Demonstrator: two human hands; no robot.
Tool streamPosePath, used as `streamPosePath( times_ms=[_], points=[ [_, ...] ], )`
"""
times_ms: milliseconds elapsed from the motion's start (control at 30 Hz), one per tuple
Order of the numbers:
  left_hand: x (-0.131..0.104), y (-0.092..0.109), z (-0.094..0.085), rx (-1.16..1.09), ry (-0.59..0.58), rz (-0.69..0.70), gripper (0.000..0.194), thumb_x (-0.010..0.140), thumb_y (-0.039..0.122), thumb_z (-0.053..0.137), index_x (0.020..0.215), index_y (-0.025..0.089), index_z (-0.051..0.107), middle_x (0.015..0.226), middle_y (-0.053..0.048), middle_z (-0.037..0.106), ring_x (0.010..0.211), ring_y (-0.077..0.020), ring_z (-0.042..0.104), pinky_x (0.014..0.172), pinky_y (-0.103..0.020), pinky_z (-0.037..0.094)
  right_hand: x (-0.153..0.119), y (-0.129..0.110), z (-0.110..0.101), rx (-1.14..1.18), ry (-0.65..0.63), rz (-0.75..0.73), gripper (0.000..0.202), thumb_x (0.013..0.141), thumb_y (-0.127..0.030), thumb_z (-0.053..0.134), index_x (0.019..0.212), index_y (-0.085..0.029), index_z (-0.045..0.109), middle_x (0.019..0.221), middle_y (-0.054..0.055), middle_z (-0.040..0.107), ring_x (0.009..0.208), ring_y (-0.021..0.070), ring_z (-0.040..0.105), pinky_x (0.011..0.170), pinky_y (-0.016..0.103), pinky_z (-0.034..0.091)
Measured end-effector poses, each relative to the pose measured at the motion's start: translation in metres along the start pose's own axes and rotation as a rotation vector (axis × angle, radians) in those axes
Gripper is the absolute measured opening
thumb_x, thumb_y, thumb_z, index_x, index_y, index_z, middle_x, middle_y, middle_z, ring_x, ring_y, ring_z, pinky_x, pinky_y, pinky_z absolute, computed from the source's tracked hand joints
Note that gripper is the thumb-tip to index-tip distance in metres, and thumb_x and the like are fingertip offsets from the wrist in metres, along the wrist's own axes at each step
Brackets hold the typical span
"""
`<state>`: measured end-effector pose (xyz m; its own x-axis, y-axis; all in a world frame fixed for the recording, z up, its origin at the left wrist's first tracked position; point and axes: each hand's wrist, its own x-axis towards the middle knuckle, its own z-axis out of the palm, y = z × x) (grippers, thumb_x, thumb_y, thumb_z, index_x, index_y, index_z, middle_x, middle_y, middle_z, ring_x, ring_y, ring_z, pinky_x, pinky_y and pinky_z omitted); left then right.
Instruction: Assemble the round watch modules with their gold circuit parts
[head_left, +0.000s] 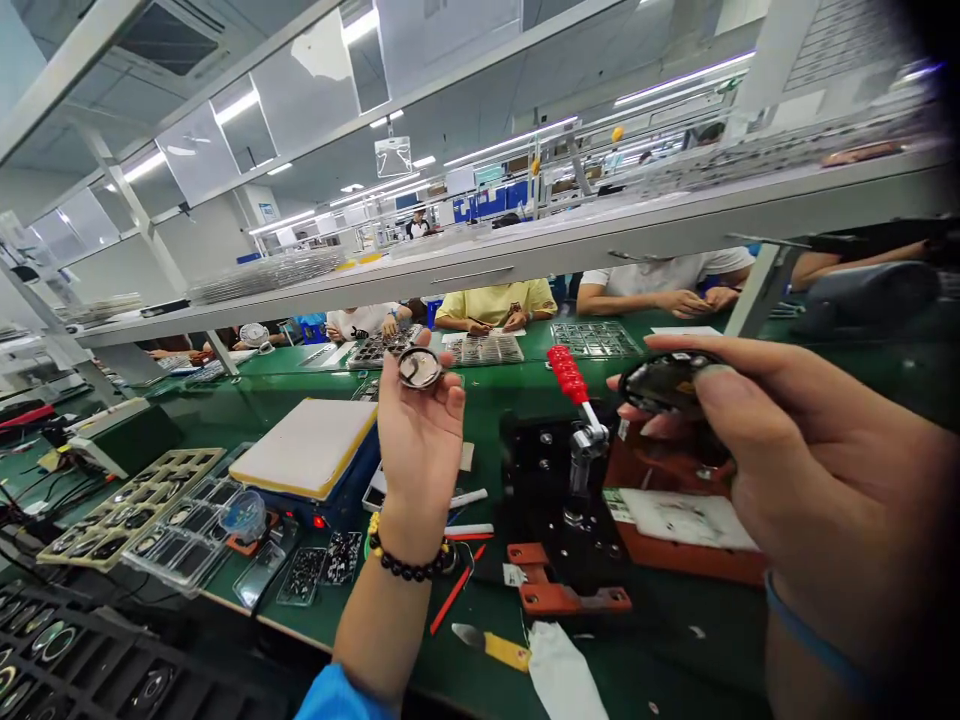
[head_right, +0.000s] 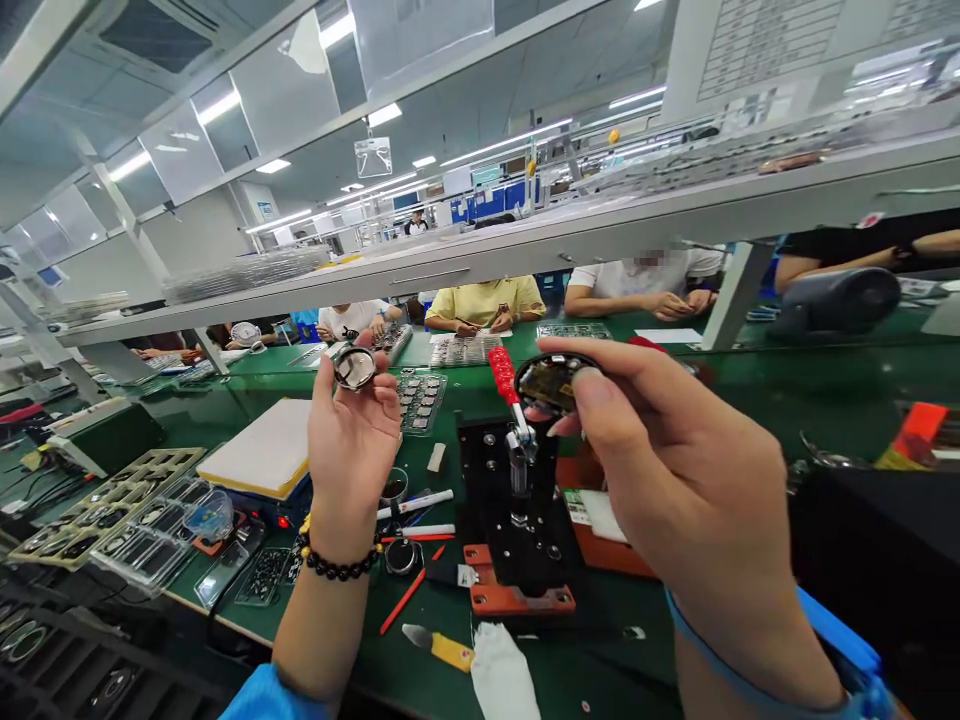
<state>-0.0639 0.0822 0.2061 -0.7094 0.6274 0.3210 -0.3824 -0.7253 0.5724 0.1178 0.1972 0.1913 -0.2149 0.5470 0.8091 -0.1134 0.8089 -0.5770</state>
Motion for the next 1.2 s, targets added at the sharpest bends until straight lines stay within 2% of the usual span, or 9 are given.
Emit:
streamPosePath(
  times_ms=[100,233,333,467,600,733,900,1000,1200],
  points=[
    [0.011,0.004,-0.008,-0.101,0.006,-0.144,0.042,0.110,0.032,0.029,0.102,0.011,0.064,0.086,-0.006,0.057,0.072,-0.0056,0.057,0.063,-0.009,0.054,0.006,0.004,0.004,0.006,0.014,0.034,0.031,0.103,-0.043,0.058,0.123,-0.027,0.076,0.080,0.003,0.071,0.069,0.0153,0.070,0.056,0.024,0.053],
    [0.024,-0.001,-0.016,-0.128,0.023,-0.187,0.039,0.103,0.018,0.022,0.095,0.009,0.059,0.089,-0.009,0.056,0.074,-0.0074,0.055,0.055,-0.008,0.049,0.011,0.011,0.012,-0.014,0.010,-0.017,0.029,0.103,-0.034,0.056,0.121,-0.020,0.075,0.080,0.002,0.071,0.068,0.0119,0.068,0.058,0.022,0.051],
    [0.030,-0.003,-0.017,-0.126,-0.014,-0.178,0.036,0.101,0.021,0.025,0.092,0.011,0.059,0.083,-0.006,0.054,0.063,-0.0067,0.051,0.045,-0.008,0.039,0.013,0.015,0.016,-0.051,-0.021,-0.036,0.030,0.104,-0.033,0.056,0.122,-0.019,0.074,0.073,0.000,0.066,0.059,0.0094,0.059,0.054,0.022,0.045],
    [0.026,-0.007,-0.012,0.119,-0.233,-0.097,0.033,0.100,0.038,0.042,0.086,0.015,0.062,0.063,0.002,0.045,0.041,-0.0053,0.033,0.035,-0.016,0.024,0.016,0.016,0.020,-0.036,-0.092,-0.031,0.031,0.104,-0.033,0.052,0.121,-0.019,0.074,0.075,0.000,0.065,0.061,0.0100,0.057,0.059,0.023,0.046],
    [0.015,-0.016,-0.009,0.548,-0.261,0.075,0.031,0.091,0.046,0.074,0.101,0.017,0.067,0.065,0.004,0.051,0.047,-0.0046,0.041,0.043,-0.015,0.030,0.019,0.018,0.024,0.042,-0.194,-0.011,0.031,0.105,-0.032,0.049,0.122,-0.020,0.072,0.084,-0.001,0.069,0.062,0.0091,0.055,0.061,0.023,0.044],
    [0.007,-0.023,-0.006,0.837,-0.316,0.094,0.035,0.086,0.044,0.082,0.107,0.019,0.070,0.070,0.004,0.055,0.056,-0.0051,0.046,0.050,-0.015,0.035,0.019,0.021,0.026,0.048,-0.273,-0.007,0.034,0.107,-0.037,0.046,0.129,-0.023,0.068,0.094,0.000,0.074,0.061,0.0090,0.054,0.062,0.024,0.043],
    [0.004,-0.027,-0.003,0.930,-0.316,0.133,0.029,0.084,0.043,0.083,0.098,0.019,0.073,0.075,0.003,0.059,0.061,-0.0066,0.049,0.057,-0.017,0.039,0.018,0.021,0.026,0.044,-0.302,-0.072,0.033,0.108,-0.036,0.047,0.131,-0.025,0.068,0.111,0.002,0.076,0.091,0.0148,0.069,0.081,0.025,0.050],
    [0.003,-0.028,-0.003,0.922,-0.284,0.171,0.029,0.085,0.044,0.082,0.094,0.019,0.072,0.071,0.003,0.058,0.058,-0.0072,0.049,0.056,-0.018,0.038,0.018,0.019,0.026,0.054,-0.325,-0.080,0.032,0.107,-0.035,0.047,0.130,-0.025,0.068,0.116,0.002,0.075,0.084,0.0132,0.068,0.078,0.025,0.050],
    [-0.001,-0.032,-0.003,0.912,-0.263,0.168,0.032,0.083,0.044,0.084,0.095,0.018,0.070,0.072,0.003,0.061,0.057,-0.0074,0.051,0.055,-0.018,0.040,0.018,0.016,0.025,0.049,-0.373,-0.086,0.033,0.107,-0.033,0.047,0.129,-0.021,0.068,0.100,0.002,0.075,0.076,0.0120,0.064,0.073,0.025,0.047]
  ],
)
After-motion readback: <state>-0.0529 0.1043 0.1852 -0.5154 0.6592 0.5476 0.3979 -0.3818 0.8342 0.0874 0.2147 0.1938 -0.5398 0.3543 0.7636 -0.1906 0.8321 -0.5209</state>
